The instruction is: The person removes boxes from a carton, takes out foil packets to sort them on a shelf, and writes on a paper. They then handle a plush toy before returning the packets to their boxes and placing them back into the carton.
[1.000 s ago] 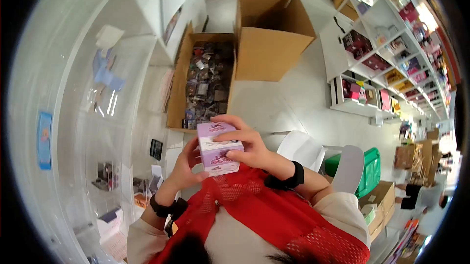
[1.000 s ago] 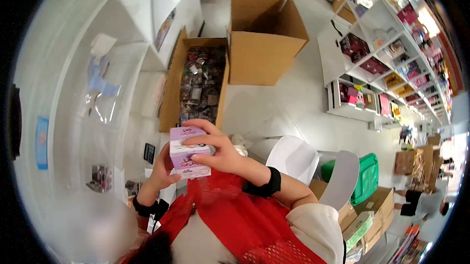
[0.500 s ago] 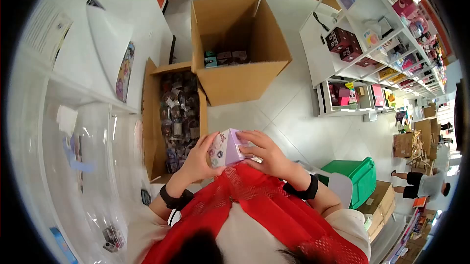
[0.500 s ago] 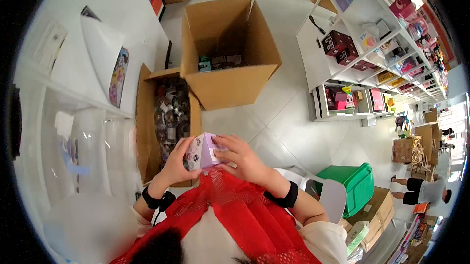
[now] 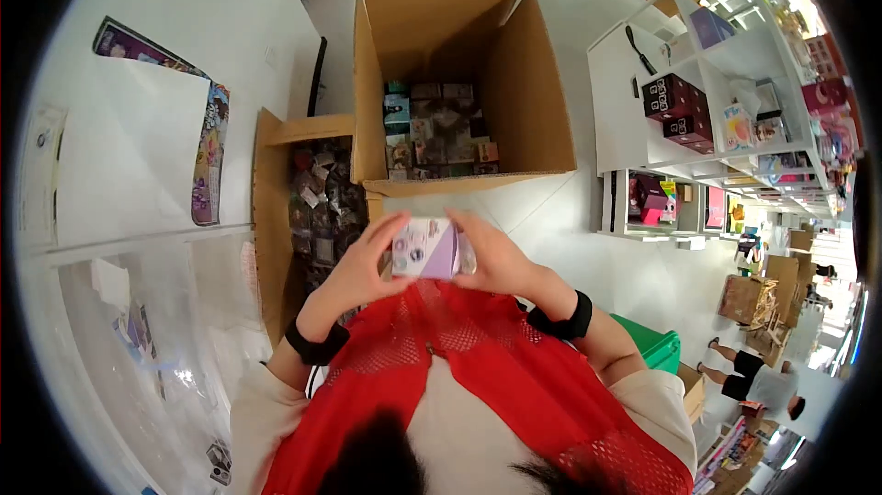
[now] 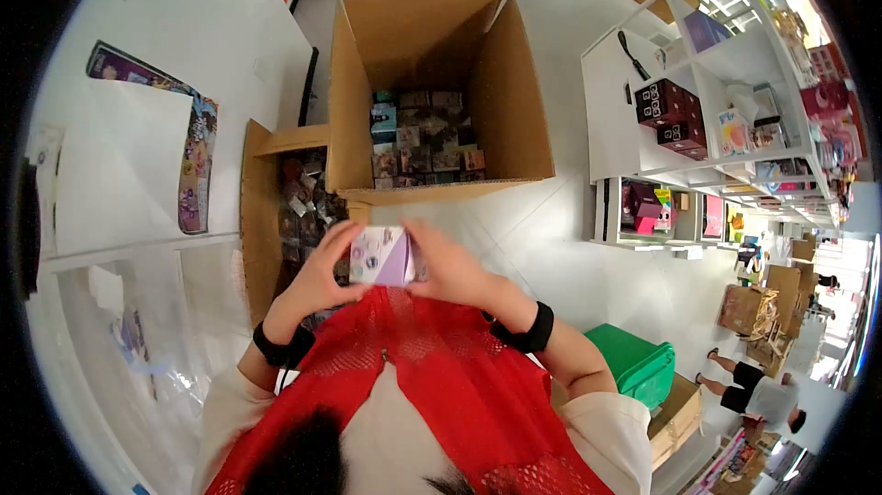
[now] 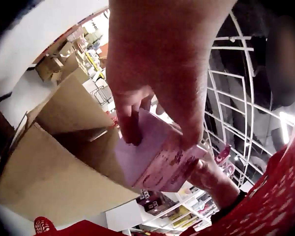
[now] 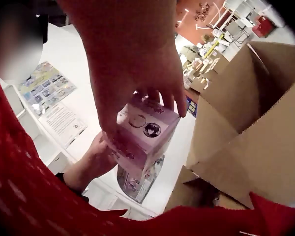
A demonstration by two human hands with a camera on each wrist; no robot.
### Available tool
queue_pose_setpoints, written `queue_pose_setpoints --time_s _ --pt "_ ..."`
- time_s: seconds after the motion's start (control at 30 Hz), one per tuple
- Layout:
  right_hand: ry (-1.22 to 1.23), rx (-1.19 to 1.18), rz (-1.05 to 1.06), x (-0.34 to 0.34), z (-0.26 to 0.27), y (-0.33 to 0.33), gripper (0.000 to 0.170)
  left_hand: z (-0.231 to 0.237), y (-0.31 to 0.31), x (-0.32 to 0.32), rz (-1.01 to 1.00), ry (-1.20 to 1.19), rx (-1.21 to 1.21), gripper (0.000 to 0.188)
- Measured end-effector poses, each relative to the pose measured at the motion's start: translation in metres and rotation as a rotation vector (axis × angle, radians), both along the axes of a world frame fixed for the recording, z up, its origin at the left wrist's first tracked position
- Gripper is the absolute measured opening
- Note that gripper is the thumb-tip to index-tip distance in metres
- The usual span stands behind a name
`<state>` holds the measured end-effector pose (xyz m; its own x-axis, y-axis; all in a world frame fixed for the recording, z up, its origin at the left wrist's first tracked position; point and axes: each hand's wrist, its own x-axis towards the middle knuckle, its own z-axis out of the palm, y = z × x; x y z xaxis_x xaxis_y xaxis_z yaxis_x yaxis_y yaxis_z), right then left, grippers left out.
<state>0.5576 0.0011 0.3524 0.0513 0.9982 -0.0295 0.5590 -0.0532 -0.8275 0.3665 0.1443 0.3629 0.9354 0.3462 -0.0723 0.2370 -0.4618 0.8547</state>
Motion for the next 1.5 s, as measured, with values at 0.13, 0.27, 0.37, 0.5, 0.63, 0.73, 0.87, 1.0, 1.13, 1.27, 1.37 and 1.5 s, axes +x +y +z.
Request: queue_pose_setpoints --time_s 0.13,0.27,0.37,0.5,0.63,0.73,0.87,1.0,1.13,1.27,1.37,1.5 --pt "0.316 -0.083 -0.378 0.064 -0.026 0.054 0.080 -0.050 0.052 0.021 0.303 -0.135 -0.401 0.067" --pt "0.558 -0.144 -1.008 0.167 -0.105 0.115 0.069 -0.108 0.108 0.041 0.566 0.158 -0.033 0.064" --pt "0.388 -0.391 -1.131 0.250 -0.230 0.157 0.070 -0.152 0.134 0.064 0.653 0.407 -0.120 0.063" --pt "0.330 -0.827 -1.168 0.310 -0.423 0.172 0.079 -0.189 0.141 0.086 0.761 0.490 -0.227 0.047" --pt "-0.106 -1.118 -0.933 0.281 -0.434 0.217 0.081 -0.224 0.133 0.080 0.862 0.515 -0.031 0.029" --pt "0.086 -1.163 -0.699 0.254 -0.416 0.260 0.070 -0.211 0.127 0.091 0.935 0.558 -0.036 0.022" --pt "0.309 -0.865 -0.580 0.193 -0.532 0.282 0.072 -0.221 0.110 0.067 1.068 0.643 -0.133 0.020" --pt "-0.815 -0.629 0.139 0.111 -0.655 0.297 0.077 -0.211 0.115 0.078 0.941 0.784 0.043 0.019" --pt "-0.837 -0.662 0.389 0.092 -0.654 0.335 0.065 -0.207 0.114 0.085 1.040 0.781 -0.080 0.017" --pt "-0.446 -0.907 0.096 0.087 -0.628 0.358 0.059 -0.202 0.128 0.099 1.014 0.755 -0.140 0.012" --pt "-0.100 -1.091 -0.225 0.098 -0.610 0.357 0.058 -0.203 0.121 0.094 0.956 0.771 -0.030 0.012" --pt "-0.365 -1.092 0.207 0.151 -0.625 0.298 0.059 -0.200 0.130 0.101 0.853 0.833 0.074 0.017"
